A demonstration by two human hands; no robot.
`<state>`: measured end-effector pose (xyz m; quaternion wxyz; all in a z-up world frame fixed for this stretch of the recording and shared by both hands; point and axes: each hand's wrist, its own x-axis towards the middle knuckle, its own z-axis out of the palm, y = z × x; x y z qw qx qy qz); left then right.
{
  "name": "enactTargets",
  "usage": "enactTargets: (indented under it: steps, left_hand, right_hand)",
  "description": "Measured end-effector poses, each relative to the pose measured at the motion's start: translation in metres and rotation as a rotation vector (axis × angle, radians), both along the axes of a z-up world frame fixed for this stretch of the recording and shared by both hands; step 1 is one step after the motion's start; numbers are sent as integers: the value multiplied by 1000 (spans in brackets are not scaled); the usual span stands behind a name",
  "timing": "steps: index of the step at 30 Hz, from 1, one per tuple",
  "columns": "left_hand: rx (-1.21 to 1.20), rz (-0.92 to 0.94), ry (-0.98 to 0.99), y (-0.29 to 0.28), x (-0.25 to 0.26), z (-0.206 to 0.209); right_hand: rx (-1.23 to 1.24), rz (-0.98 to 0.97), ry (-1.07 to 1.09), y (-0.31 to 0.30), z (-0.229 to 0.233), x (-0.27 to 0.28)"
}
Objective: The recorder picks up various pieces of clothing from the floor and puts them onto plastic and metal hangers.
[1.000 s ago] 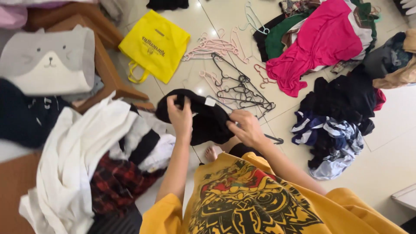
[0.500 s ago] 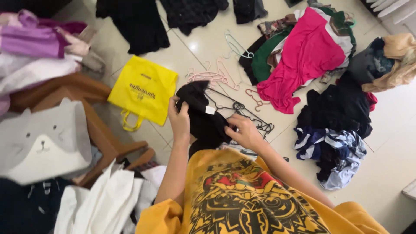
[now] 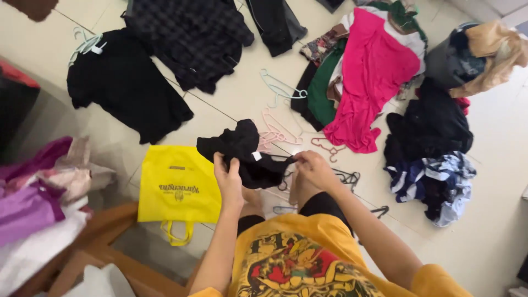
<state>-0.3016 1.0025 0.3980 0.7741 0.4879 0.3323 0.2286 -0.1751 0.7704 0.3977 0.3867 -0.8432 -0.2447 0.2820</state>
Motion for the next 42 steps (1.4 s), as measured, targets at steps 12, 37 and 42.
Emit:
enactTargets:
  steps: [12,37,42]
  left_hand:
    - [300,-105,467,77,129,-152]
    - [117,79,723,72,317,-353]
    - [293,-101,836,92,341,-282]
  right_hand:
    - [-377,-41,-66,43,-335,198]
    - [-546,302,-306,83,-593,357]
    - [-398,-217,-73,99,-430,379]
